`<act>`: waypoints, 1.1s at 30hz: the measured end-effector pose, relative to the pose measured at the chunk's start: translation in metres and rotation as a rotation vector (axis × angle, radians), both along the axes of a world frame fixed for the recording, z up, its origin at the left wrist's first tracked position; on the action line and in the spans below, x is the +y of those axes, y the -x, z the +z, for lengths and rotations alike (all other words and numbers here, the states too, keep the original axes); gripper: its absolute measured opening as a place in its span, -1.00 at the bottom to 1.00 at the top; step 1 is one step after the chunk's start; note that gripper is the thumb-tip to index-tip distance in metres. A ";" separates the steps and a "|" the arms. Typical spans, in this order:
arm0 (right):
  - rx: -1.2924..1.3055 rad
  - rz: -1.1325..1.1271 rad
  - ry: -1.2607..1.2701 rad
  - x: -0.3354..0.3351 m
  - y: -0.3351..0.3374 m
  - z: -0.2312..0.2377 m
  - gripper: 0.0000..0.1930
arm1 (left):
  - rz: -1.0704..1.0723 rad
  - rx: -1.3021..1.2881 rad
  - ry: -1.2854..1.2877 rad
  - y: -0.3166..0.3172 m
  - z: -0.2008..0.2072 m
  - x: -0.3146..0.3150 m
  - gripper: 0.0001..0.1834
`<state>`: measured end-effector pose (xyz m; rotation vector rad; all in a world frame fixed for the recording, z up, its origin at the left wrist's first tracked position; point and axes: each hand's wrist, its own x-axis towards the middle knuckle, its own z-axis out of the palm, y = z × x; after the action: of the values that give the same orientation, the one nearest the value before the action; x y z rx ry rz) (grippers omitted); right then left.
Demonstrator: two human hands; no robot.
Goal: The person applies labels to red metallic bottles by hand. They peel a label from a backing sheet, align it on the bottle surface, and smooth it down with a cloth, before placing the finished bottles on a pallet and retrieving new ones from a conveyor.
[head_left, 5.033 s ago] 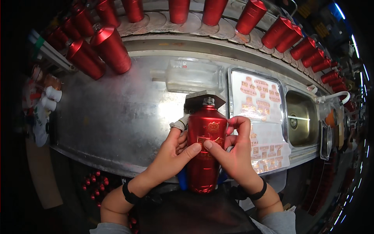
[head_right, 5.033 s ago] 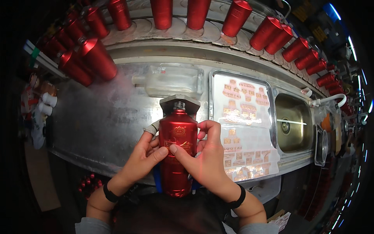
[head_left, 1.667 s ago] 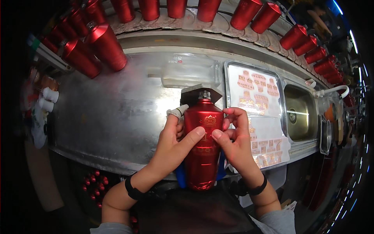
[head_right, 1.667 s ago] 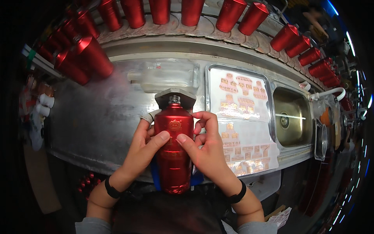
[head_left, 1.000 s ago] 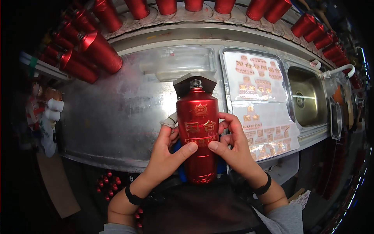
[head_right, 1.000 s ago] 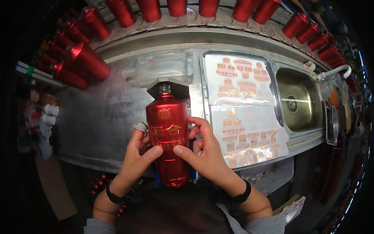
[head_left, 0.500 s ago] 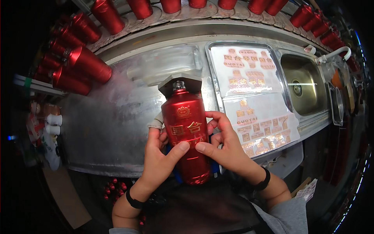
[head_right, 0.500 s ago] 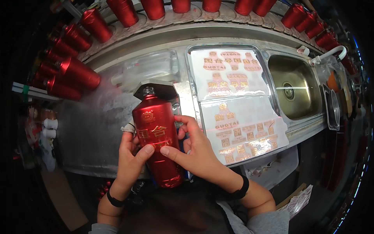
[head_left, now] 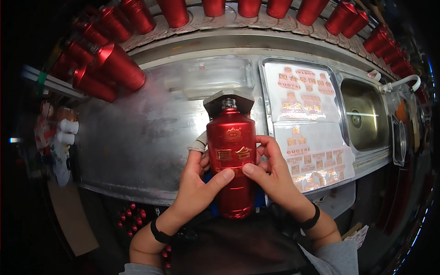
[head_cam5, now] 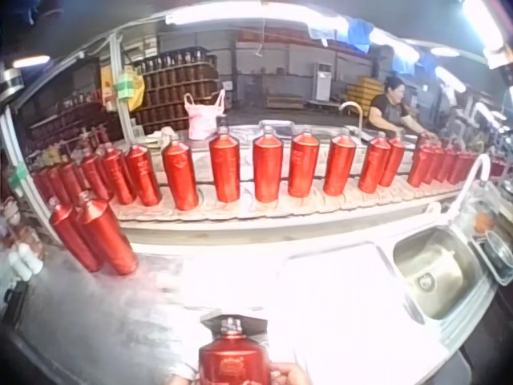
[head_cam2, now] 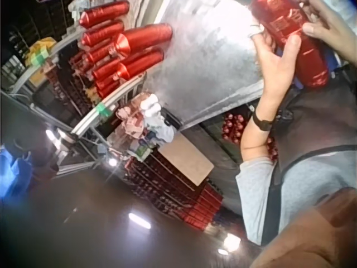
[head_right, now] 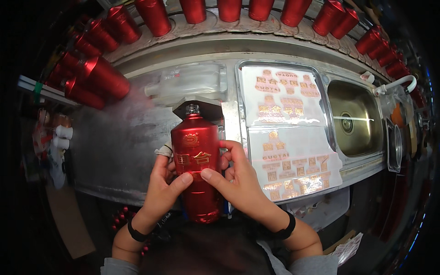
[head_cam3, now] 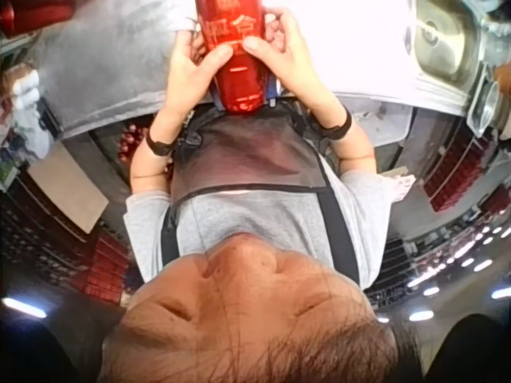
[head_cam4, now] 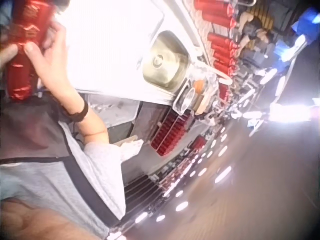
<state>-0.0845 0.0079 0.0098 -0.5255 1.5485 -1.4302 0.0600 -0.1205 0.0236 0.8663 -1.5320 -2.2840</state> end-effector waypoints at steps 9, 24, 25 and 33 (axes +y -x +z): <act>-0.045 -0.027 0.043 -0.002 -0.003 0.000 -0.33 | -0.080 0.074 0.081 -0.012 -0.012 -0.005 -0.13; 0.026 -0.023 -0.006 -0.009 -0.007 0.008 -0.30 | -0.030 0.166 -0.161 -0.010 -0.011 -0.011 -0.23; 0.007 -0.036 -0.008 -0.009 -0.007 0.008 -0.31 | -0.026 0.142 -0.106 -0.008 -0.011 -0.010 -0.25; -0.022 -0.018 0.026 -0.002 -0.002 0.001 -0.35 | -0.033 0.104 -0.034 -0.006 -0.013 -0.007 -0.28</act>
<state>-0.0824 0.0056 0.0109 -0.5106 1.5231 -1.4668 0.0665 -0.1274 0.0109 0.7229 -1.4784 -2.3452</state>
